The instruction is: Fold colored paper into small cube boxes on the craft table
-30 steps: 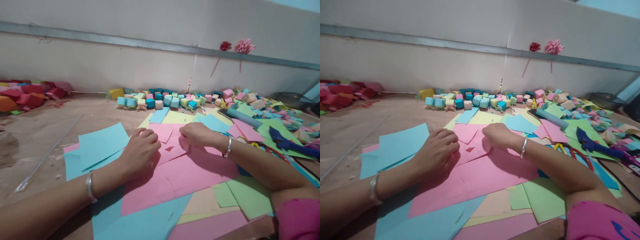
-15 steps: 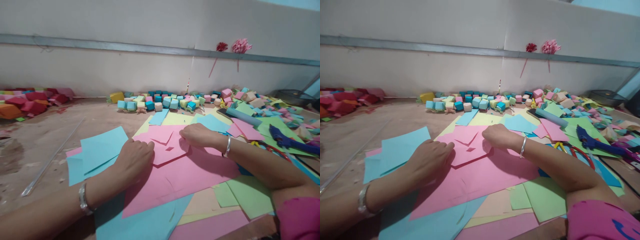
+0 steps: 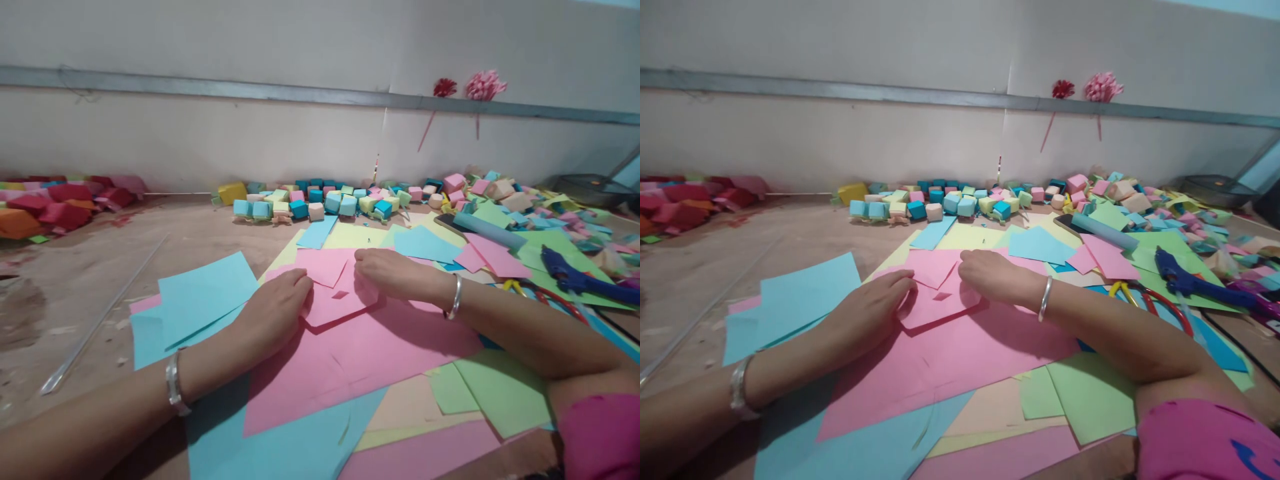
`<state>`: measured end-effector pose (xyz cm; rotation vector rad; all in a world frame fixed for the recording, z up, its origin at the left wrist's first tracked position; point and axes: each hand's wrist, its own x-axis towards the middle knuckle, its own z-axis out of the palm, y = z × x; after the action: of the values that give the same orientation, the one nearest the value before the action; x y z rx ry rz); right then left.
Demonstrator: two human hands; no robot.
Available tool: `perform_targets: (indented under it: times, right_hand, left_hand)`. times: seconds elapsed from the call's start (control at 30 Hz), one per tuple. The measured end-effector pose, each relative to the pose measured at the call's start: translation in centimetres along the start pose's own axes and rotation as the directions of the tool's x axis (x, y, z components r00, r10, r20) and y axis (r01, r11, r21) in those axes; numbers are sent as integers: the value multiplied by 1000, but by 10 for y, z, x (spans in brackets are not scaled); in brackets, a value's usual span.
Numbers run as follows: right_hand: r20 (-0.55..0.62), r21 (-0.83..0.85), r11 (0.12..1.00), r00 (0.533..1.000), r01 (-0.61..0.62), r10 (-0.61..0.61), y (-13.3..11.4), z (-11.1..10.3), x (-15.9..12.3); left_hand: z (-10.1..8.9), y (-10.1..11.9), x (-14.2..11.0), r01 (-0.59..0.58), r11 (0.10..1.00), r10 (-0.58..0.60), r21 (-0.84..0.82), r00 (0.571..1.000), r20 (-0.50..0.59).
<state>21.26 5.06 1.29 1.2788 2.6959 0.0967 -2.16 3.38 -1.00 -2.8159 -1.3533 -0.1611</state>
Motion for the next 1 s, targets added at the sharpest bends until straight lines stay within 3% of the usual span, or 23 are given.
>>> perform_targets:
  times: [0.2, 0.33, 0.53, 0.63, 0.77, 1.0]
  right_hand:
    - [52, 83, 996, 999, 9, -13, 12, -4, 7]
    - [51, 220, 975, 999, -12, 0, 18, -2, 6]
    - [27, 229, 973, 999, 13, -20, 22, 7, 6]
    - [21, 234, 972, 999, 26, -31, 23, 8, 7]
    - [41, 235, 972, 999, 18, -28, 22, 6, 6]
    - [80, 225, 974, 997, -11, -7, 15, -1, 6]
  left_hand:
    - [-9, -12, 5, 27, 985, -14, -170, 997, 78]
    - [-6, -10, 4, 17, 989, -14, -146, 1000, 25]
    - [-6, 0, -1, -90, 994, 86, -66, 994, -71]
    - [-16, 6, -6, -125, 991, 123, 38, 991, 49]
    - [-22, 14, -14, -93, 985, 60, 147, 974, 218]
    - [-2, 25, -18, -126, 992, 125, 23, 991, 43]
